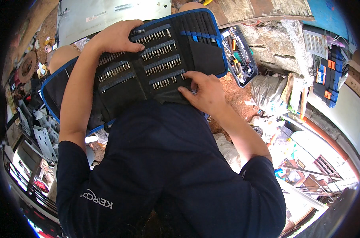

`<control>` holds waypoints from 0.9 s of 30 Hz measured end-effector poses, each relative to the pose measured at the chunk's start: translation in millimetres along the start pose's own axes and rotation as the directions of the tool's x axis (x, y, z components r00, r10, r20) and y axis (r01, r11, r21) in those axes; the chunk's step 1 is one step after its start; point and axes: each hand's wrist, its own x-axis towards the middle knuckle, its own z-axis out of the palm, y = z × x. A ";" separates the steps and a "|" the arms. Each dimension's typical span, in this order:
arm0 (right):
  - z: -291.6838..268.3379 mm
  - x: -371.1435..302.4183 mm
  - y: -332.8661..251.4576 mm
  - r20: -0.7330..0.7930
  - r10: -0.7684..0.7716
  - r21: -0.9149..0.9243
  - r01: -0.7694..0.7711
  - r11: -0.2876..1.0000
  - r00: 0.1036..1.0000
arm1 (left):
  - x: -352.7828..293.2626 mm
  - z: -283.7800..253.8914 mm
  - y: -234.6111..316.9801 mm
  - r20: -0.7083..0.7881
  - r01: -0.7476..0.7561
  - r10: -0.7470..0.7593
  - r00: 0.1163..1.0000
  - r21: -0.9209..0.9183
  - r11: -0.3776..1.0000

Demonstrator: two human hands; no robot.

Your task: The person selects screwdriver bits from a blue kit and uses a screwdriver to remove screws from a metal electronic casing.

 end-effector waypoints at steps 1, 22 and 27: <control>-0.4 -1.6 -0.6 -0.006 0.035 -0.020 -0.035 0.999 0.999 | -0.3 0.3 -0.2 -0.008 -0.004 0.004 1.000 0.006 1.000; 4.8 0.6 -5.9 -0.085 -0.147 -0.070 0.141 0.987 0.985 | 0.2 2.4 -3.1 -0.029 -0.020 0.020 0.999 0.012 1.000; 5.3 2.0 -6.9 -0.063 -0.164 -0.084 0.159 0.984 0.984 | 1.0 0.6 -1.9 0.000 -0.015 0.015 1.000 -0.004 1.000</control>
